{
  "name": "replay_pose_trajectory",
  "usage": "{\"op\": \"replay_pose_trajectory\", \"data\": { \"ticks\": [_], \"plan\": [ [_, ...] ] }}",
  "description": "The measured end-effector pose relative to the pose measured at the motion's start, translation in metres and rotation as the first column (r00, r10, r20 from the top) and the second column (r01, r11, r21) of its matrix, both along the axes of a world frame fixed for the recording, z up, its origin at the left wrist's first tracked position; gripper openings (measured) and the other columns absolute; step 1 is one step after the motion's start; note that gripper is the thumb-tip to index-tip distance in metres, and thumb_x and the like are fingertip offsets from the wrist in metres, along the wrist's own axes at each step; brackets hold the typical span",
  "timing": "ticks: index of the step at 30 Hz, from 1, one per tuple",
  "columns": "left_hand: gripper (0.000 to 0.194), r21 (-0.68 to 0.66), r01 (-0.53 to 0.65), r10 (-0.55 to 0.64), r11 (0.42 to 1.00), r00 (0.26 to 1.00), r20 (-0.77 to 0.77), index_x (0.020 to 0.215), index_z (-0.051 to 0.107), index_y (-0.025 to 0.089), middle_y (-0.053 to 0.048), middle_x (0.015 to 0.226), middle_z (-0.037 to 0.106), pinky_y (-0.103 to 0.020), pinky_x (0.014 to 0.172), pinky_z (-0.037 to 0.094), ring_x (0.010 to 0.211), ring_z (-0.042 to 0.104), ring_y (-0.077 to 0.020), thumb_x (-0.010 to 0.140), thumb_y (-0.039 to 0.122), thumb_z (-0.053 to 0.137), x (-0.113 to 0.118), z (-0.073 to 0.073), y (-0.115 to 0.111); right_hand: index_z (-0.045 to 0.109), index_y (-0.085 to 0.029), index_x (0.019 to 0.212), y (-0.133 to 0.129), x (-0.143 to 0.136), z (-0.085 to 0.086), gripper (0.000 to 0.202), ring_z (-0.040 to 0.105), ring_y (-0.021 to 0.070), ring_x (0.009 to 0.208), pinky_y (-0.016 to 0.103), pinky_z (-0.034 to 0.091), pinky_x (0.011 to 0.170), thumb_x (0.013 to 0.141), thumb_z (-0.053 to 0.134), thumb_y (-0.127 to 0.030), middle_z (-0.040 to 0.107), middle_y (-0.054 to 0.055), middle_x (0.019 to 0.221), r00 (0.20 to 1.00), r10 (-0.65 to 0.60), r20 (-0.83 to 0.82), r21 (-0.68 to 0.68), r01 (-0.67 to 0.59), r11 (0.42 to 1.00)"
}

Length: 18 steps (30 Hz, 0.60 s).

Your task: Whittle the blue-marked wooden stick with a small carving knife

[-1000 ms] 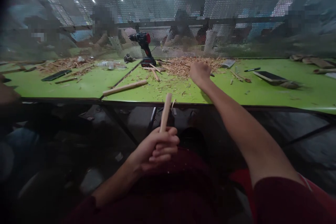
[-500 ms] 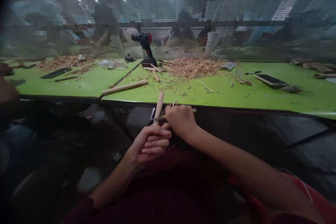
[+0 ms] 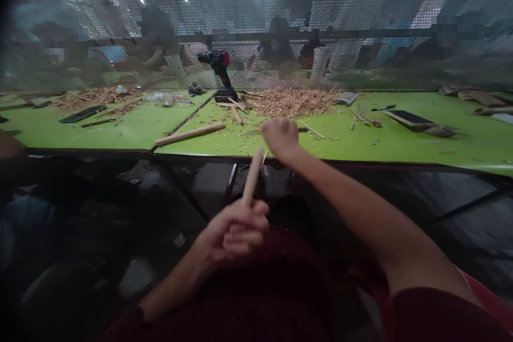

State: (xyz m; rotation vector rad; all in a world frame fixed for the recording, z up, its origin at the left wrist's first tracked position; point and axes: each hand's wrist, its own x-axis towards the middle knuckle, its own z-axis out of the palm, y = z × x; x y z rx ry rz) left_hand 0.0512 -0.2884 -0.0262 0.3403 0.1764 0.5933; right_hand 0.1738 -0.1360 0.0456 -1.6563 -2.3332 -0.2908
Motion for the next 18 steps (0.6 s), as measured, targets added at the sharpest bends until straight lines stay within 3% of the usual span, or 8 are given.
{"op": "replay_pose_trajectory", "data": {
  "ticks": [2, 5, 7, 12, 15, 18],
  "plan": [
    [0.035, 0.057, 0.105, -0.103, 0.993, 0.994, -0.032, 0.060, 0.034, 0.018, 0.008, 0.044, 0.035, -0.010, 0.027, 0.012, 0.033, 0.018, -0.0013, 0.077, -0.002, 0.056, 0.005, -0.001, -0.005, 0.068, 0.007, 0.104, 0.036, 0.016, 0.016, 0.033, 0.061, 0.0239, 0.094, 0.033, 0.040, 0.077, 0.088, 0.040, -0.003, 0.067, 0.029, 0.102, 0.988, -0.150, 0.045, -0.043, 0.152, 0.987],
    [0.030, -0.044, -0.026, 0.029, 0.999, 0.997, 0.075, 0.063, 0.036, 0.018, 0.008, 0.045, 0.033, -0.009, 0.026, 0.007, 0.032, 0.019, -0.0011, 0.079, -0.001, 0.052, 0.004, -0.002, 0.000, 0.066, 0.009, 0.109, 0.057, 0.041, 0.026, 0.035, 0.061, 0.0256, 0.095, 0.032, 0.039, 0.074, 0.089, 0.044, -0.009, 0.065, 0.033, 0.107, 0.976, -0.208, 0.061, -0.034, 0.210, 0.977],
    [0.027, -0.101, -0.051, 0.063, 0.994, 0.990, 0.124, 0.065, 0.037, 0.018, 0.008, 0.045, 0.033, -0.008, 0.026, 0.005, 0.031, 0.023, -0.0006, 0.080, -0.001, 0.049, 0.000, -0.003, 0.007, 0.070, 0.002, 0.106, 0.040, 0.049, 0.019, 0.036, 0.062, 0.0244, 0.091, 0.030, 0.036, 0.069, 0.091, 0.044, -0.018, 0.067, 0.028, 0.104, 0.983, -0.169, 0.069, -0.021, 0.171, 0.985],
    [0.026, -0.154, 0.015, 0.014, 0.988, 0.982, 0.186, 0.065, 0.037, 0.018, 0.007, 0.044, 0.034, -0.006, 0.024, 0.002, 0.030, 0.035, -0.0004, 0.081, 0.000, 0.048, -0.004, -0.010, 0.012, 0.075, -0.017, 0.089, -0.047, 0.034, -0.013, 0.034, 0.061, 0.0184, 0.072, 0.027, 0.030, 0.060, 0.093, 0.044, -0.032, 0.072, 0.012, 0.085, 0.993, 0.033, 0.115, -0.084, -0.023, 0.996],
    [0.026, -0.167, 0.028, 0.013, 0.986, 0.971, 0.238, 0.064, 0.038, 0.017, 0.007, 0.042, 0.035, -0.004, 0.023, 0.000, 0.029, 0.037, 0.0002, 0.079, 0.000, 0.049, -0.002, -0.012, 0.009, 0.073, -0.021, 0.091, -0.082, 0.020, -0.028, 0.025, 0.060, 0.0174, 0.065, 0.026, 0.032, 0.058, 0.089, 0.049, -0.027, 0.072, 0.009, 0.079, 0.974, 0.152, 0.168, -0.181, -0.121, 0.976],
    [0.028, -0.162, 0.029, 0.018, 0.986, 0.960, 0.280, 0.061, 0.036, 0.017, 0.007, 0.039, 0.037, -0.003, 0.021, 0.000, 0.027, 0.035, 0.0007, 0.076, -0.001, 0.052, -0.002, -0.012, 0.007, 0.070, -0.019, 0.092, -0.095, 0.012, -0.035, 0.023, 0.063, 0.0194, 0.066, 0.026, 0.035, 0.058, 0.090, 0.048, -0.022, 0.071, 0.010, 0.077, 0.945, 0.247, 0.216, -0.221, -0.199, 0.955]
  ]
}}
